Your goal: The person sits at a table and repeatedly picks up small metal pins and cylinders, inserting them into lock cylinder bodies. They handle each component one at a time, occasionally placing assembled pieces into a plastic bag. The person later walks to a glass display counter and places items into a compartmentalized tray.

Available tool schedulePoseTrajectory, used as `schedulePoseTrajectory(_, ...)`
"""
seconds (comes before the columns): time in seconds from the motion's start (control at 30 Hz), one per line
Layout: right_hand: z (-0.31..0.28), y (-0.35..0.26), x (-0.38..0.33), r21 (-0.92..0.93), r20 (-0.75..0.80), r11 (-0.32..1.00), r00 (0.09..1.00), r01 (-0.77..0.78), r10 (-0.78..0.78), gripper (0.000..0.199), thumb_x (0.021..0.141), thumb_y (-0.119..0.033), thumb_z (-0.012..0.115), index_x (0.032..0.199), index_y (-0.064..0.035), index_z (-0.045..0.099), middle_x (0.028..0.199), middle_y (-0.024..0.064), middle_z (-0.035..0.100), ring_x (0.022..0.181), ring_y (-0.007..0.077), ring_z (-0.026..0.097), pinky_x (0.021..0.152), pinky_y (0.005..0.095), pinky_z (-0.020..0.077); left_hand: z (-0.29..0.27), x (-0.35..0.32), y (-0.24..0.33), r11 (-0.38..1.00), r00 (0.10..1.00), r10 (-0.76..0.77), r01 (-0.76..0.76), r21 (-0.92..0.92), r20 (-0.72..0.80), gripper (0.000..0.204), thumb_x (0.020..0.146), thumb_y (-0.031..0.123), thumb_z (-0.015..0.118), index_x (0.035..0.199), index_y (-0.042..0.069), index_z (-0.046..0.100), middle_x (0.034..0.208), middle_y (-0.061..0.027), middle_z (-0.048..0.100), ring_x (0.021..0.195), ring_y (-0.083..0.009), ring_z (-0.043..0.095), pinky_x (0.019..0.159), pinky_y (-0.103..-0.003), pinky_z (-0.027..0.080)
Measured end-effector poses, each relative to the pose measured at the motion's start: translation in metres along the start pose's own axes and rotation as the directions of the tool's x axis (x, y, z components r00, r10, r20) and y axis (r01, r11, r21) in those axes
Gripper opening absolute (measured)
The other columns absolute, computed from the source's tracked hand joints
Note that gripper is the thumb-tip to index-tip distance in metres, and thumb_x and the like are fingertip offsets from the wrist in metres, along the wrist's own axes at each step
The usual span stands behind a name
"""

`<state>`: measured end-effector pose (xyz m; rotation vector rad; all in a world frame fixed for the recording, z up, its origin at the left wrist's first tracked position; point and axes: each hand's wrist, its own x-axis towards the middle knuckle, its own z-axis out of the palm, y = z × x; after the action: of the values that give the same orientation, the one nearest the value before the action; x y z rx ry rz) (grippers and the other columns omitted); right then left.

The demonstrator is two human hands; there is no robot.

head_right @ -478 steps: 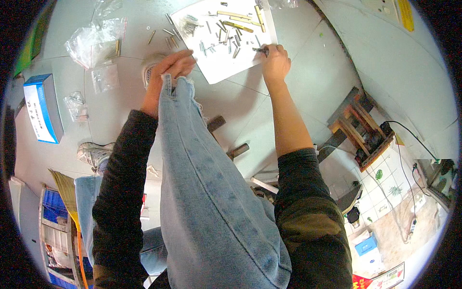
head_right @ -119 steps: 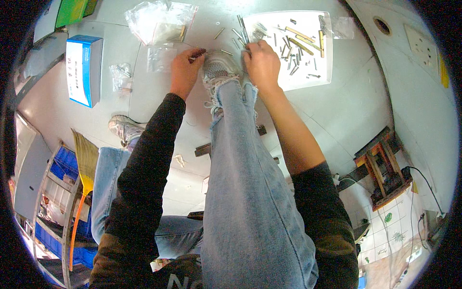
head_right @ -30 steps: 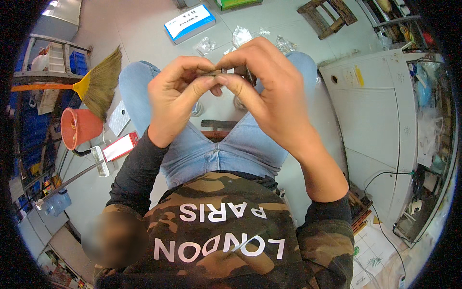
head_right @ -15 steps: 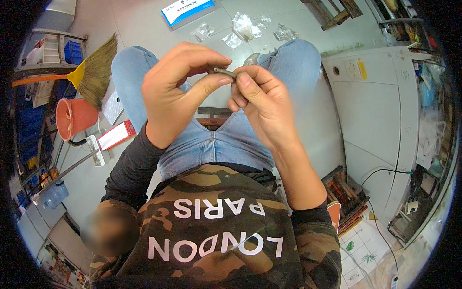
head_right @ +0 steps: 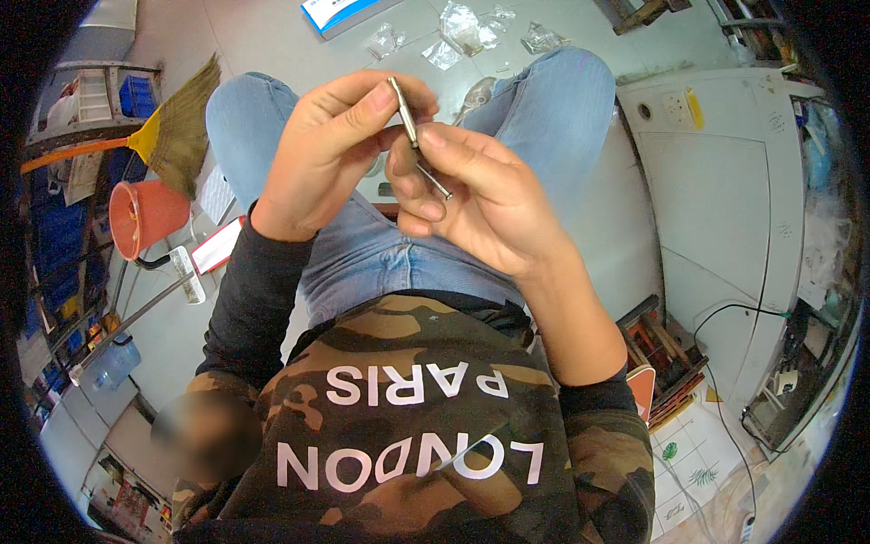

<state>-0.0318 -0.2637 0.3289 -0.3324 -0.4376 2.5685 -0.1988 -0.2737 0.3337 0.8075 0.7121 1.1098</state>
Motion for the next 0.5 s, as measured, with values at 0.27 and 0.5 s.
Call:
schedulePoseTrajectory(0.27, 0.008, 0.011, -0.003, 0.211, -0.08, 0.978, 0.997, 0.0, 0.017, 0.024, 0.094, -0.021, 0.042, 0.098, -0.0003, 0.054, 0.085, 0.0069, 0.054, 0.06, 0.0089, 0.041, 0.058, 0.0251, 0.0391, -0.001, 0.0, -0.003, 0.983, 0.996, -0.091, 0.094, -0.157, 0.021, 0.032, 0.088, 0.024, 0.053, 0.097, -0.006, 0.059, 0.067, -0.0063, 0.056, 0.066, -0.0119, 0.056, 0.063, -0.024, 0.048)
schedulePoseTrajectory(0.5, 0.014, -0.003, -0.014, -0.07, -0.18, 0.996, 0.983, -0.05, 0.036, 0.022, 0.091, -0.019, 0.05, 0.099, 0.0009, 0.056, 0.082, 0.0026, 0.053, 0.061, 0.0055, 0.041, 0.059, 0.0229, 0.0395, 0.001, -0.006, 0.004, 0.993, 0.994, -0.097, 0.1, -0.061, 0.054, 0.025, 0.086, 0.023, 0.057, 0.091, -0.002, 0.061, 0.09, -0.0115, 0.06, 0.098, -0.0234, 0.056, 0.086, -0.035, 0.044)
